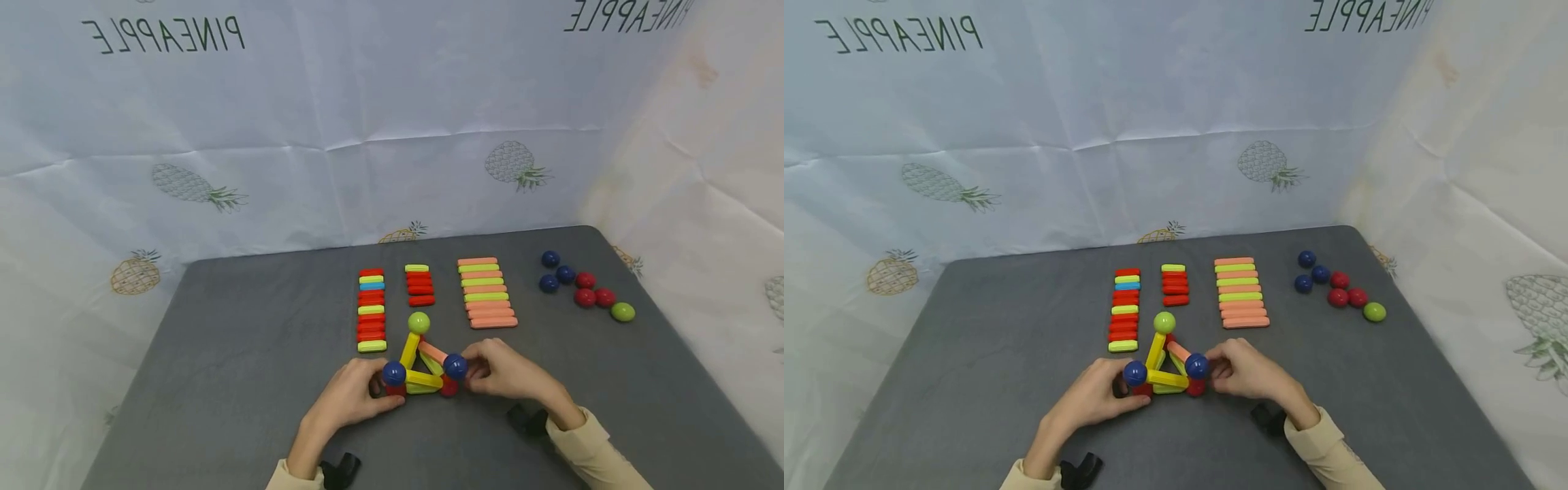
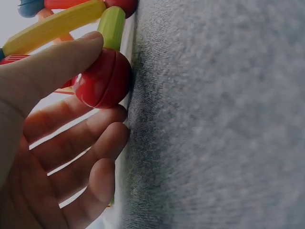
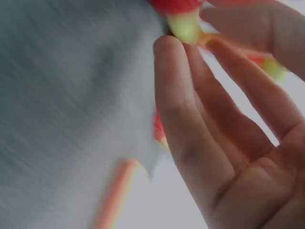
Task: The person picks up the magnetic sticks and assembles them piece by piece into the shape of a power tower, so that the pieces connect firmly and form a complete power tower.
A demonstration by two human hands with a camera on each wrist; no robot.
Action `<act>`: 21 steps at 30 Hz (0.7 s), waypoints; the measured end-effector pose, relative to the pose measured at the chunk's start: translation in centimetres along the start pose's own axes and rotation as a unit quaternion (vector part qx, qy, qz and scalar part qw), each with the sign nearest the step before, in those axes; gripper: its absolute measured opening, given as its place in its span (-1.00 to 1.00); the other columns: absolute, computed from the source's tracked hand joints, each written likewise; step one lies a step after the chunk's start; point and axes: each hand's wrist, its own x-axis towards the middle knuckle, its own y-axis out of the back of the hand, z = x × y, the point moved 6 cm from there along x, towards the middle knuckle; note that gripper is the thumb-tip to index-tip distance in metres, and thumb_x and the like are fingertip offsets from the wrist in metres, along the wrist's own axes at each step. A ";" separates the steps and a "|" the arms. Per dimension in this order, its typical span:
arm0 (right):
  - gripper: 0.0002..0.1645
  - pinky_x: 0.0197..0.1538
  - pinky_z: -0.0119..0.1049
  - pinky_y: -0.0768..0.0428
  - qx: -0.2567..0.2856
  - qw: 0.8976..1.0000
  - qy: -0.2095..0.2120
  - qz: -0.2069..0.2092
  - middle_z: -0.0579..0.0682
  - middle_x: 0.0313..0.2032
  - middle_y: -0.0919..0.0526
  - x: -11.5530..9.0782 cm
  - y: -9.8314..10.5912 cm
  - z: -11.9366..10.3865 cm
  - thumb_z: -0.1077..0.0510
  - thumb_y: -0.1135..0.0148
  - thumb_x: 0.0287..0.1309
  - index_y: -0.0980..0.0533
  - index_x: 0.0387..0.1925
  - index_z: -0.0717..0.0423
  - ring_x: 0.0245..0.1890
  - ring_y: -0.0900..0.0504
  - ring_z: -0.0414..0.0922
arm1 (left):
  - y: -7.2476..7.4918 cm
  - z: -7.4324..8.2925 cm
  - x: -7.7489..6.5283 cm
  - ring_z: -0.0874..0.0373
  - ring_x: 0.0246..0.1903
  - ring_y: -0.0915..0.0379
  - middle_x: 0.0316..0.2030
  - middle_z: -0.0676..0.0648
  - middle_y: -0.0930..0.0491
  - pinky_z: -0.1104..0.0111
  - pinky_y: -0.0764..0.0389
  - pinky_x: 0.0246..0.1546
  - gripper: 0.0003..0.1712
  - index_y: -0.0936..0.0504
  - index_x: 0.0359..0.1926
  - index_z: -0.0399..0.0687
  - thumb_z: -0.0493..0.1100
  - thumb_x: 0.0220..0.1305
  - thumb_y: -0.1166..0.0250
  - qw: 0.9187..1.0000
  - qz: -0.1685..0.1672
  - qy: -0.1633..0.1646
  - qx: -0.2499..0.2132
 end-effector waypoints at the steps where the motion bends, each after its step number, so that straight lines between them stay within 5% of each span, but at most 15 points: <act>1: -0.70 -0.25 -0.46 -0.66 -0.010 1.000 0.008 0.010 0.08 -0.21 -0.78 0.1 0.7 -0.4 0.36 -0.34 0.20 -0.67 -0.01 0.31 -0.32 -0.65 -0.36 | -0.1 0.0 0.0 0.46 -0.58 -0.38 -0.56 0.19 -0.53 0.52 -0.47 -0.52 -0.75 -0.63 -0.36 0.13 0.01 0.12 -0.57 1.000 -0.004 -0.001 0.002; 6: -0.58 -0.09 -0.37 -0.69 -0.038 0.994 0.051 0.084 0.09 -0.05 -0.76 1.9 2.9 -2.3 0.13 -0.30 0.36 -0.61 0.18 0.22 -0.17 -0.69 -0.24 | -0.3 0.2 0.0 0.46 -0.57 -0.37 -0.55 0.20 -0.52 0.52 -0.46 -0.52 -0.76 -0.63 -0.33 0.14 0.01 0.15 -0.55 1.000 -0.015 -0.002 0.000; 21: -0.57 -0.01 -0.31 -0.72 -0.040 0.992 0.091 0.076 0.03 -0.04 -0.77 4.4 1.9 -4.0 0.13 -0.32 0.35 -0.61 0.20 0.14 -0.13 -0.73 -0.17 | -0.2 0.2 -0.2 0.45 -0.54 -0.40 -0.52 0.20 -0.54 0.53 -0.48 -0.49 -0.74 -0.61 -0.34 0.17 0.03 0.14 -0.56 0.999 -0.035 -0.007 -0.010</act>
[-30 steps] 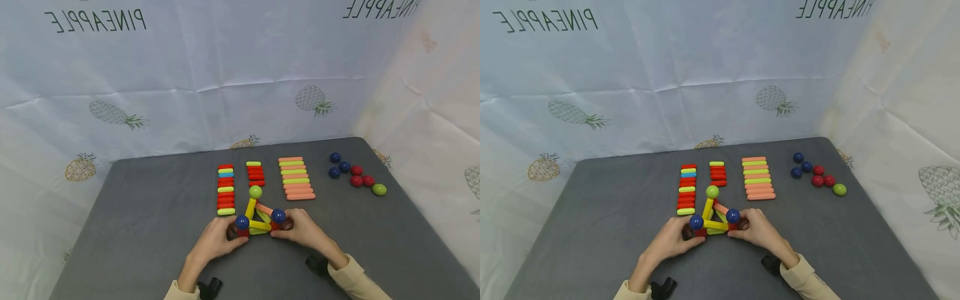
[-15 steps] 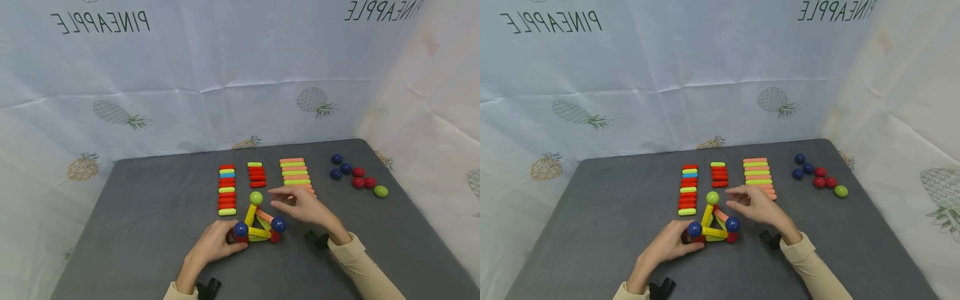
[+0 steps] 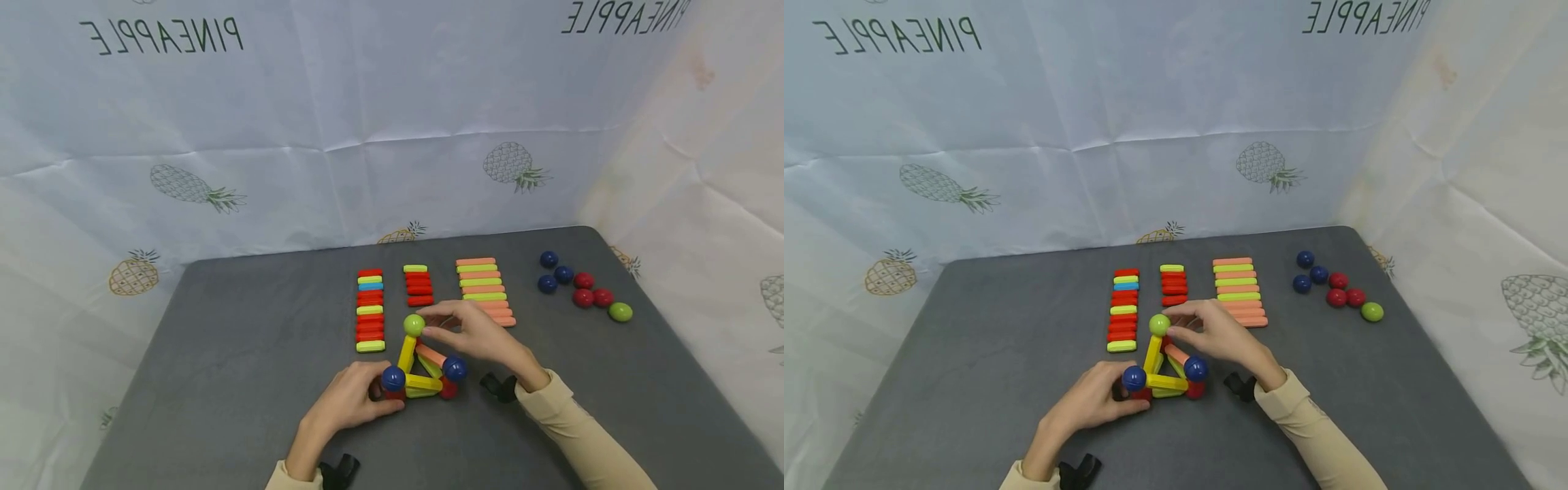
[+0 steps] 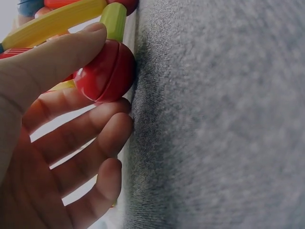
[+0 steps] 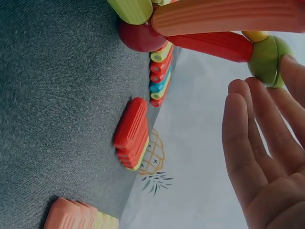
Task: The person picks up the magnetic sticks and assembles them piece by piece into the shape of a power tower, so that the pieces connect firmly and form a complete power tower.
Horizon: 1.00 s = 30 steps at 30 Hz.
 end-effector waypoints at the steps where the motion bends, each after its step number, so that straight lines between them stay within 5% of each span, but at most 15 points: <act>1: -0.57 -0.01 -0.31 -0.72 0.002 1.000 -0.001 -0.003 0.02 -0.05 -0.77 0.0 0.0 -0.1 0.14 -0.33 0.34 -0.60 0.20 0.14 -0.13 -0.73 -0.17 | 0.0 0.0 0.0 0.45 -0.55 -0.40 -0.52 0.19 -0.55 0.53 -0.49 -0.49 -0.74 -0.61 -0.34 0.17 0.03 0.14 -0.56 1.000 -0.001 0.000 -0.002; 8: -0.47 0.02 -0.25 -0.73 0.013 0.999 0.004 -0.045 0.12 0.00 -0.75 0.8 0.6 0.9 0.24 -0.34 0.30 -0.54 0.28 0.19 -0.09 -0.74 -0.10 | -0.2 -0.1 0.1 0.46 -0.54 -0.40 -0.49 0.15 -0.59 0.53 -0.51 -0.47 -0.69 -0.59 -0.28 0.13 0.01 0.12 -0.58 1.000 -0.009 0.005 -0.018; 12: -0.50 0.01 -0.08 -0.73 -0.072 0.997 -0.023 -0.007 0.24 0.06 -0.71 2.5 1.9 2.5 0.31 -0.33 0.27 -0.55 0.24 0.28 -0.04 -0.73 0.07 | -0.2 -0.2 0.1 0.46 -0.53 -0.41 -0.47 0.14 -0.61 0.53 -0.52 -0.46 -0.69 -0.60 -0.27 0.12 0.02 0.11 -0.58 1.000 -0.010 0.007 -0.019; 16: -0.54 0.13 -0.01 -0.67 -0.202 0.977 -0.055 -0.040 0.19 0.11 -0.70 5.0 0.8 3.9 0.27 -0.34 0.29 -0.59 0.21 0.24 0.07 -0.68 0.12 | -0.1 -0.2 0.1 0.46 -0.54 -0.41 -0.48 0.16 -0.60 0.53 -0.51 -0.47 -0.69 -0.59 -0.28 0.12 0.01 0.11 -0.58 1.000 -0.012 0.007 -0.020; 20: -0.57 0.15 -0.04 -0.66 -0.276 0.957 -0.057 -0.068 0.16 0.03 -0.73 6.4 -0.9 4.5 0.24 -0.40 0.25 -0.64 0.15 0.23 0.04 -0.68 0.10 | -0.2 -0.2 0.1 0.46 -0.54 -0.40 -0.49 0.16 -0.58 0.53 -0.50 -0.47 -0.69 -0.59 -0.27 0.12 0.03 0.13 -0.57 1.000 -0.017 0.009 -0.022; 26: -0.73 -0.22 -0.24 -0.70 -0.254 0.961 -0.109 -0.013 0.11 -0.27 -0.77 6.7 -1.6 4.8 0.20 -0.52 0.12 -0.73 -0.15 0.25 -0.35 -0.69 -0.05 | -0.3 -0.3 0.1 0.45 -0.54 -0.40 -0.49 0.16 -0.59 0.53 -0.50 -0.47 -0.68 -0.59 -0.27 0.12 0.04 0.12 -0.57 1.000 -0.017 0.013 -0.022; 30: -0.70 -0.50 -0.43 -0.41 -0.211 0.966 -0.151 -0.015 0.03 -0.50 -0.63 6.2 -1.8 5.5 0.21 -0.49 0.12 -0.72 -0.12 0.29 -0.58 -0.46 -0.18 | -0.2 -0.4 0.0 0.46 -0.53 -0.41 -0.47 0.17 -0.59 0.54 -0.51 -0.46 -0.67 -0.60 -0.25 0.12 0.05 0.12 -0.57 0.999 -0.026 0.012 -0.024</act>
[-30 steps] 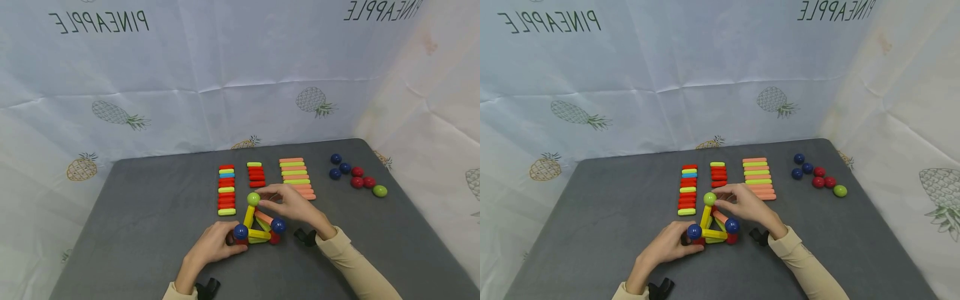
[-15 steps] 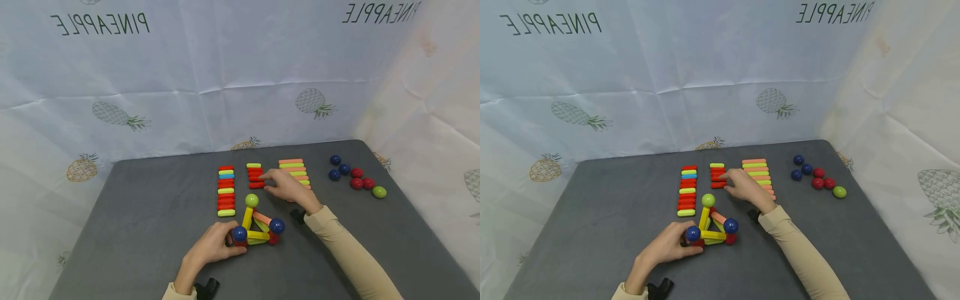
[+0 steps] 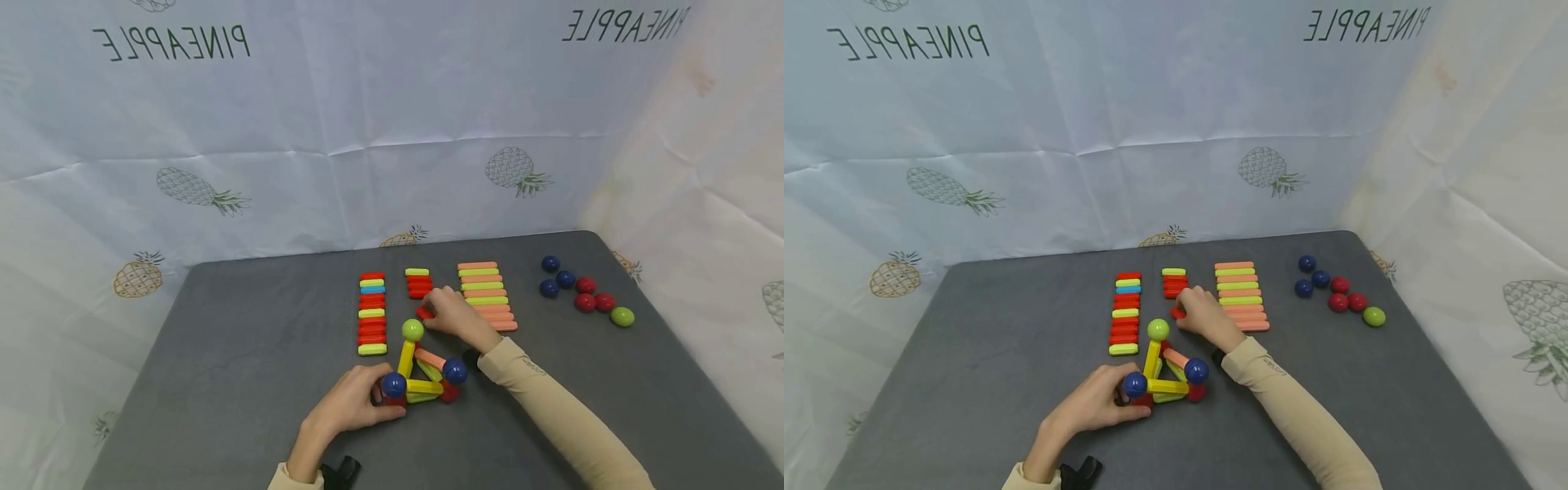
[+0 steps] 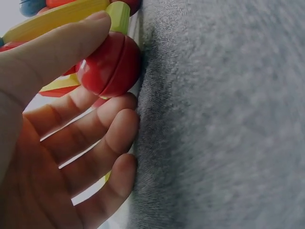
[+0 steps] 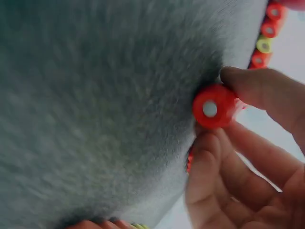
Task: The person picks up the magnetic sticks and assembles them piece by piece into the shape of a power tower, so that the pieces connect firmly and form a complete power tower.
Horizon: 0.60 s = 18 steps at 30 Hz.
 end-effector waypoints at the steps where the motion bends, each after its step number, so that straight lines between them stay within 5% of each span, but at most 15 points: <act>1: -0.69 -0.52 -0.44 -0.33 0.017 1.000 -0.004 -0.004 0.01 -0.55 -0.58 -0.3 0.0 0.2 0.22 -0.48 0.12 -0.71 -0.11 0.30 -0.61 -0.41 -0.20 | 0.0 0.0 -0.1 0.45 -0.51 -0.42 -0.46 0.14 -0.61 0.54 -0.51 -0.45 -0.67 -0.61 -0.23 0.11 0.05 0.11 -0.58 1.000 -0.005 -0.004 -0.004; 4: -0.65 -0.53 -0.43 -0.27 0.087 0.996 -0.017 -0.012 -0.06 -0.64 -0.49 -1.8 0.8 0.8 0.20 -0.41 0.16 -0.69 -0.04 0.32 -0.66 -0.34 -0.22 | 0.5 0.0 -0.5 0.39 -0.42 -0.50 -0.37 0.07 -0.66 0.52 -0.58 -0.34 -0.63 -0.66 -0.11 0.04 0.02 0.13 -0.57 0.999 -0.035 -0.010 -0.030; 8: -0.61 -0.50 -0.39 -0.38 0.184 0.983 -0.008 0.011 -0.07 -0.56 -0.64 -5.3 3.6 0.5 0.11 -0.39 0.23 -0.69 0.01 0.28 -0.61 -0.43 -0.21 | 2.5 0.3 -1.7 0.35 -0.28 -0.60 -0.24 -0.03 -0.73 0.46 -0.66 -0.20 -0.58 -0.67 0.09 -0.12 -0.07 0.26 -0.47 0.997 -0.047 -0.023 -0.055; 12: -0.59 -0.47 -0.40 -0.46 0.246 0.969 0.023 0.025 -0.03 -0.45 -0.73 -8.9 5.9 -1.2 0.07 -0.42 0.24 -0.69 0.04 0.24 -0.56 -0.54 -0.20 | 4.7 1.0 -2.0 0.36 -0.30 -0.64 -0.24 -0.05 -0.77 0.43 -0.69 -0.23 -0.67 -0.67 0.09 -0.20 -0.15 0.39 -0.34 0.996 0.050 -0.053 -0.060; 15: -0.58 -0.44 -0.40 -0.55 0.263 0.963 0.050 0.020 -0.03 -0.42 -0.73 -10.3 6.1 -2.4 0.08 -0.44 0.23 -0.68 0.04 0.25 -0.53 -0.59 -0.23 | 5.7 1.6 -1.6 0.34 -0.33 -0.64 -0.23 -0.08 -0.78 0.42 -0.70 -0.28 -0.71 -0.69 0.08 -0.19 -0.17 0.41 -0.33 0.984 0.147 -0.072 -0.073; 18: -0.60 -0.42 -0.40 -0.59 0.255 0.964 0.066 0.018 -0.07 -0.44 -0.72 -10.8 5.7 -3.0 0.07 -0.45 0.22 -0.70 0.01 0.23 -0.53 -0.59 -0.28 | 5.9 2.3 -0.8 0.31 -0.33 -0.63 -0.19 -0.17 -0.77 0.42 -0.70 -0.30 -0.71 -0.69 0.08 -0.15 -0.20 0.38 -0.35 0.970 0.209 -0.086 -0.093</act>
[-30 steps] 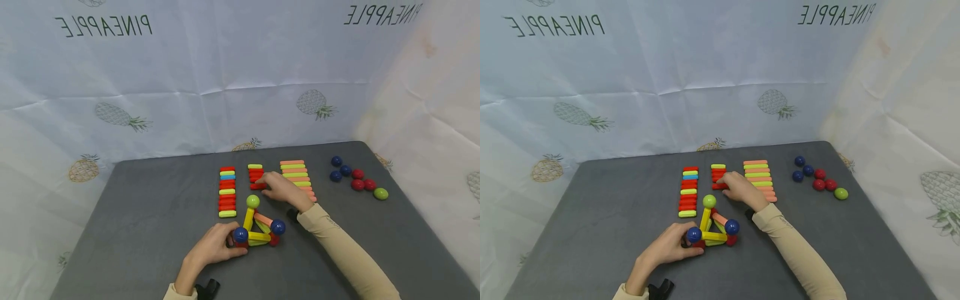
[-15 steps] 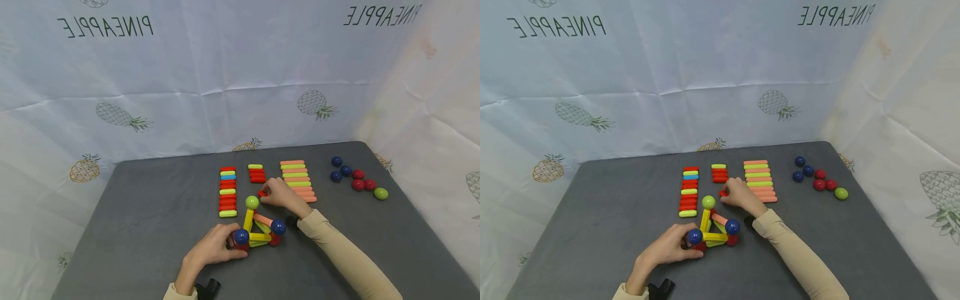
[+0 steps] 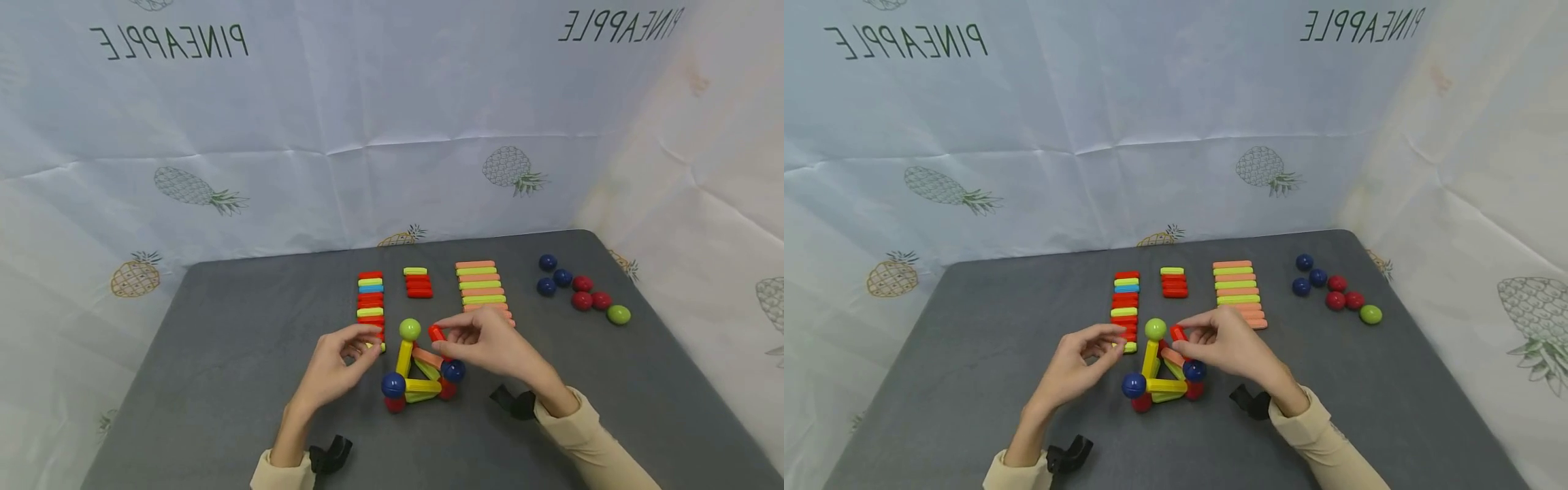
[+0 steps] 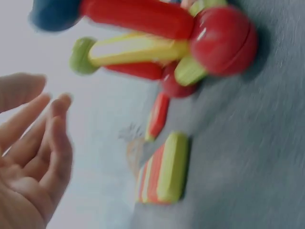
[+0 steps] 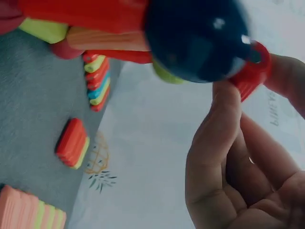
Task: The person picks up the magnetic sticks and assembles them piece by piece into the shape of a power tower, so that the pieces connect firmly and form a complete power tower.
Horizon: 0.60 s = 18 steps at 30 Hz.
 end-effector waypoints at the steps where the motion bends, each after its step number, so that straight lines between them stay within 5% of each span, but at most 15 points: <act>1: -0.62 -0.43 -0.40 -0.59 -0.003 1.000 0.003 0.000 -0.07 -0.45 -0.72 0.0 -0.2 -0.1 0.08 -0.45 0.21 -0.71 -0.01 0.22 -0.54 -0.58 -0.30 | -0.2 0.1 0.2 0.30 -0.33 -0.63 -0.15 -0.20 -0.77 0.42 -0.70 -0.31 -0.70 -0.69 0.10 -0.14 -0.21 0.37 -0.35 1.000 0.010 -0.004 -0.005; 8: -0.71 -0.39 -0.40 -0.65 -0.011 1.000 0.001 0.008 -0.01 -0.38 -0.78 0.4 -1.3 0.1 0.15 -0.38 0.27 -0.72 -0.05 0.25 -0.51 -0.61 -0.34 | -2.2 0.4 1.9 0.31 -0.39 -0.58 0.03 -0.18 -0.74 0.46 -0.63 -0.43 -0.55 -0.61 0.25 -0.12 -0.20 0.37 -0.36 1.000 0.004 0.008 -0.010; 18: -0.66 -0.33 -0.45 -0.65 -0.031 0.996 -0.001 0.079 -0.02 -0.38 -0.76 -0.1 -2.2 0.1 0.14 -0.39 0.28 -0.70 -0.01 0.29 -0.48 -0.64 -0.35 | -3.0 0.6 3.1 0.30 -0.45 -0.54 -0.05 -0.13 -0.76 0.45 -0.58 -0.51 -0.60 -0.65 0.20 -0.17 -0.20 0.38 -0.35 1.000 -0.004 0.002 0.012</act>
